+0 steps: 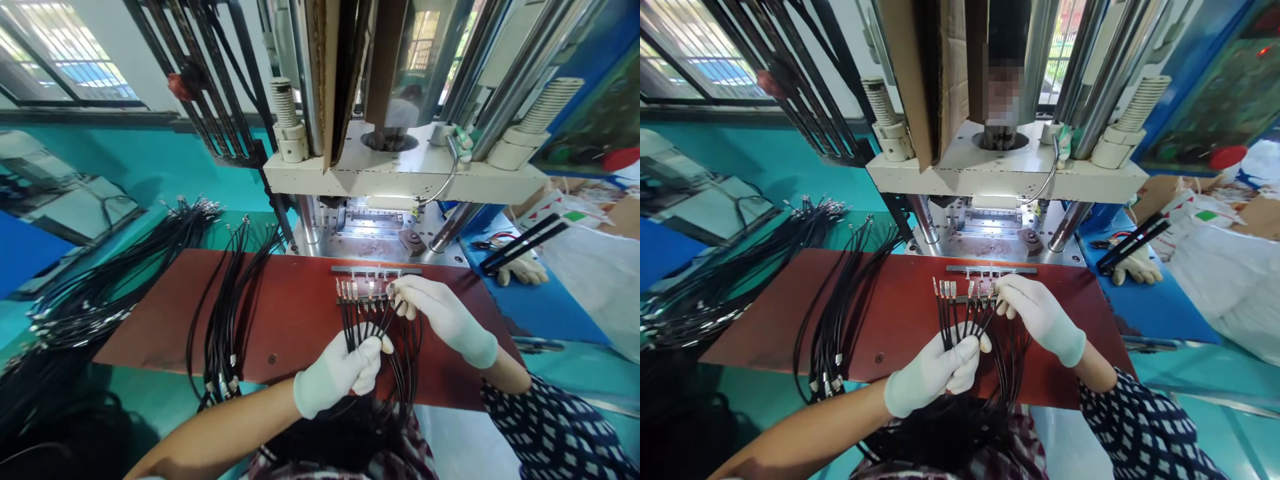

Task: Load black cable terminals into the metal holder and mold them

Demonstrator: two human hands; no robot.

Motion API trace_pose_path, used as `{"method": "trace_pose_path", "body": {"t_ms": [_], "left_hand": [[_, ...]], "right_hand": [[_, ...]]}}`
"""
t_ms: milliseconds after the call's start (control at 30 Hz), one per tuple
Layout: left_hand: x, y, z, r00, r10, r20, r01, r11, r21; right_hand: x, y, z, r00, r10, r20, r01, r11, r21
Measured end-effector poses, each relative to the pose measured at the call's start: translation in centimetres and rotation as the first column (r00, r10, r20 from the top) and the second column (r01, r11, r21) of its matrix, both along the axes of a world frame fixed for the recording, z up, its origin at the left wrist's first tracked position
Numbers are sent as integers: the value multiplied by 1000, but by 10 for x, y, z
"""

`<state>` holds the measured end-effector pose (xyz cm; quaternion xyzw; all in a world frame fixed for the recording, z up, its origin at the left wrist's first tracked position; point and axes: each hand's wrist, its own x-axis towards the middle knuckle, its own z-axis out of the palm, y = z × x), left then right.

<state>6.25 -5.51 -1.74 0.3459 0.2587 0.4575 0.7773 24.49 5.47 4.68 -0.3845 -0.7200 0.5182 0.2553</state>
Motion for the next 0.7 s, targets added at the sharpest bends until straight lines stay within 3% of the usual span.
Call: {"method": "trace_pose_path", "body": {"t_ms": [133,233,300,333,400,500,533,567,633,700], "left_hand": [[-11,-4,19,994,-10,105,10,1000,-1],[-40,-6,57,971,8,239,-12,1000,17],[-72,-4,87,958,129,257,-141,990,29],[-90,1,100,945,245,219,-258,966,34],[-130,18,116,853,514,87,-521,848,101],[-186,65,111,633,744,-216,-686,668,288],[-201,84,103,507,773,-381,-709,625,327],[-213,103,93,374,734,-568,-708,621,337],[-227,137,71,312,632,-709,-699,659,279],[-228,162,52,312,522,-794,-677,708,200]], "right_hand": [[3,9,-7,995,-87,-41,84,995,-57],[4,16,-25,984,-146,98,137,986,91],[3,19,-42,956,-181,231,109,950,292],[3,20,-51,938,-193,288,73,921,382],[2,22,-66,904,-209,373,0,873,488],[2,25,-80,876,-223,428,-53,837,545],[3,26,-82,874,-225,430,-60,830,555],[4,27,-84,875,-226,428,-63,823,564],[6,28,-86,880,-223,420,-69,814,577],[8,29,-87,881,-220,418,-76,808,585]]}}
